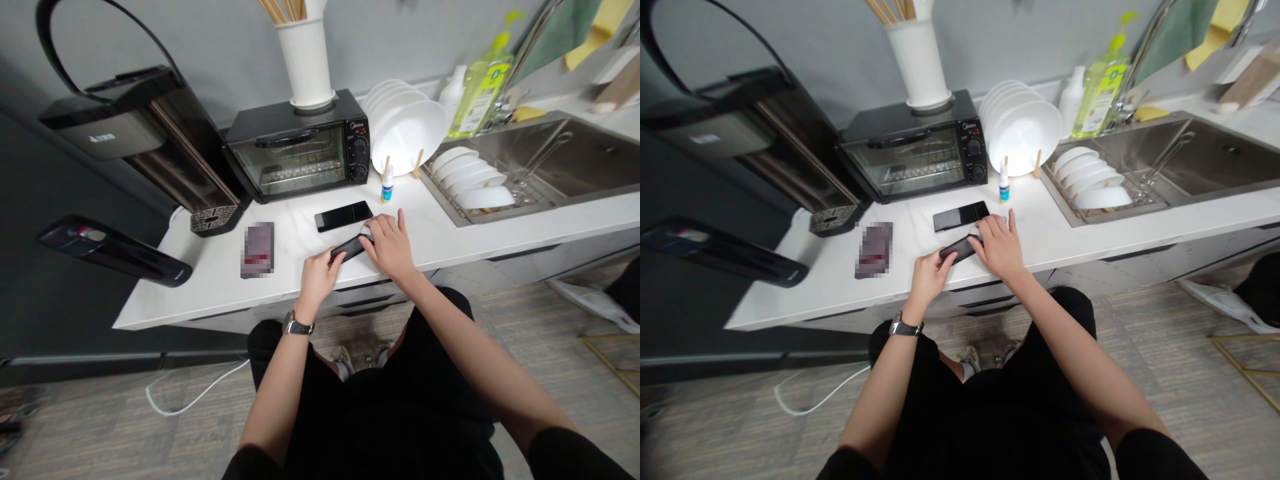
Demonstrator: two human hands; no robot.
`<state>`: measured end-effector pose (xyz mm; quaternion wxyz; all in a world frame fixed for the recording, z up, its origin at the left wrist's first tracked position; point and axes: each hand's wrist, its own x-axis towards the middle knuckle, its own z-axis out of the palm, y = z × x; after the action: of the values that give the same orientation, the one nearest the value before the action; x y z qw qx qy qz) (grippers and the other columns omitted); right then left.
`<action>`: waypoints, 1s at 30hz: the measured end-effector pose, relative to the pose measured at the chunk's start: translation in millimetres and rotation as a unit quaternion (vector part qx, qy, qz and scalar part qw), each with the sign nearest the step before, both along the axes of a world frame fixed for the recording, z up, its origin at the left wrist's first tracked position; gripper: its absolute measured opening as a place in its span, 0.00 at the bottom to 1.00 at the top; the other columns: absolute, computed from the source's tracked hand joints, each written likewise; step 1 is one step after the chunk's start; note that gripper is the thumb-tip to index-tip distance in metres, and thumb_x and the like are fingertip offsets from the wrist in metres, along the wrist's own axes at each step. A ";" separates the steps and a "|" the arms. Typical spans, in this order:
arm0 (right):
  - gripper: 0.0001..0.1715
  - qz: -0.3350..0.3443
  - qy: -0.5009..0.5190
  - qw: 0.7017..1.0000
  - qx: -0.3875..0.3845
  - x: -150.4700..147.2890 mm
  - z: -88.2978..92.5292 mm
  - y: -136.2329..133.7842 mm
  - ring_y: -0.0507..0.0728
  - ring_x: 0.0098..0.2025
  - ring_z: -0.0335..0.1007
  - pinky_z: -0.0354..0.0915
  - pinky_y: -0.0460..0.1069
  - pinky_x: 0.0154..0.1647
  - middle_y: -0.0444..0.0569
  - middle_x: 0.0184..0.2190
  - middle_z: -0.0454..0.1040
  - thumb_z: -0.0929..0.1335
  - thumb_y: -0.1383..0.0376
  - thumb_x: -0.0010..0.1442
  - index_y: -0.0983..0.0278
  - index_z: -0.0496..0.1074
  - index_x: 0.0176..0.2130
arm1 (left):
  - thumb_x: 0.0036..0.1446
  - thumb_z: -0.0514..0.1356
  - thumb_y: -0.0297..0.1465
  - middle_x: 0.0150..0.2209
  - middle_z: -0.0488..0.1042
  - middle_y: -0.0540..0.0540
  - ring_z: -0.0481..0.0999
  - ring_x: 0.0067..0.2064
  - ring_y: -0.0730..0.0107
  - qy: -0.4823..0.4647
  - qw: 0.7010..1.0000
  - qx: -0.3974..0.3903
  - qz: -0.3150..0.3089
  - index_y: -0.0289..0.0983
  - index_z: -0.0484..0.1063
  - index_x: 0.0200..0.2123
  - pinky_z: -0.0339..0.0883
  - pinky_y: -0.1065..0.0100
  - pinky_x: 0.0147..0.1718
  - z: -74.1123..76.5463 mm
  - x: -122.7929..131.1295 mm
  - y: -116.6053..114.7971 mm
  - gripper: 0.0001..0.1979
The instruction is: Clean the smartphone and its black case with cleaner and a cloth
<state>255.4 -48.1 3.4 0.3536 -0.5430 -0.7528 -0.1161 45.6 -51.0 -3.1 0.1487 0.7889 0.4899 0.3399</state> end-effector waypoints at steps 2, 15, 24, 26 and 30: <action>0.23 -0.015 0.014 1.000 0.002 3.3 2.4 2.2 0.66 0.54 0.66 0.48 0.69 0.73 0.55 0.47 0.76 0.56 0.53 0.77 0.62 0.72 0.49 | 0.71 0.61 0.36 0.30 0.82 0.46 0.75 0.28 0.70 -0.001 1.000 0.003 -0.002 0.35 0.82 0.43 0.62 0.70 0.30 -0.5 -0.3 0.2 0.12; 0.28 -0.102 0.195 0.975 -0.015 15.3 -3.4 12.8 0.59 0.35 0.68 0.65 0.54 0.43 0.49 0.30 0.72 0.52 0.55 0.78 0.59 0.68 0.34 | 0.72 0.60 0.37 0.32 0.83 0.45 0.77 0.29 0.68 0.004 1.000 0.018 -0.001 0.36 0.82 0.43 0.62 0.69 0.32 -3.5 0.4 0.9 0.13; 0.21 0.013 0.118 0.993 0.025 -42.1 2.5 -18.8 0.62 0.66 0.67 0.38 0.70 0.78 0.50 0.49 0.81 0.56 0.64 0.77 0.59 0.76 0.47 | 0.71 0.59 0.32 0.34 0.83 0.45 0.78 0.31 0.67 0.009 1.000 0.015 -0.015 0.37 0.81 0.45 0.65 0.69 0.34 -0.4 1.9 -0.3 0.10; 0.20 0.050 0.091 0.994 0.012 -59.1 1.3 -24.1 0.62 0.66 0.68 0.37 0.70 0.78 0.50 0.51 0.81 0.57 0.64 0.77 0.59 0.76 0.52 | 0.70 0.57 0.28 0.33 0.82 0.43 0.78 0.31 0.65 0.029 1.000 0.011 -0.008 0.36 0.80 0.39 0.65 0.67 0.34 -0.6 1.1 0.5 0.10; 0.21 0.093 0.009 0.996 -0.005 -70.1 -3.6 -25.3 0.63 0.63 0.69 0.42 0.69 0.78 0.52 0.57 0.78 0.58 0.63 0.76 0.59 0.72 0.61 | 0.62 0.58 0.22 0.29 0.80 0.41 0.77 0.30 0.61 0.081 0.996 -0.001 0.027 0.37 0.75 0.27 0.64 0.65 0.33 -2.8 -1.7 2.8 0.12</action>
<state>185.3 -73.4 -0.1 0.3669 -0.4735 -0.7973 -0.0741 43.9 -48.2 -5.9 0.0999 0.8002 0.5219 0.2781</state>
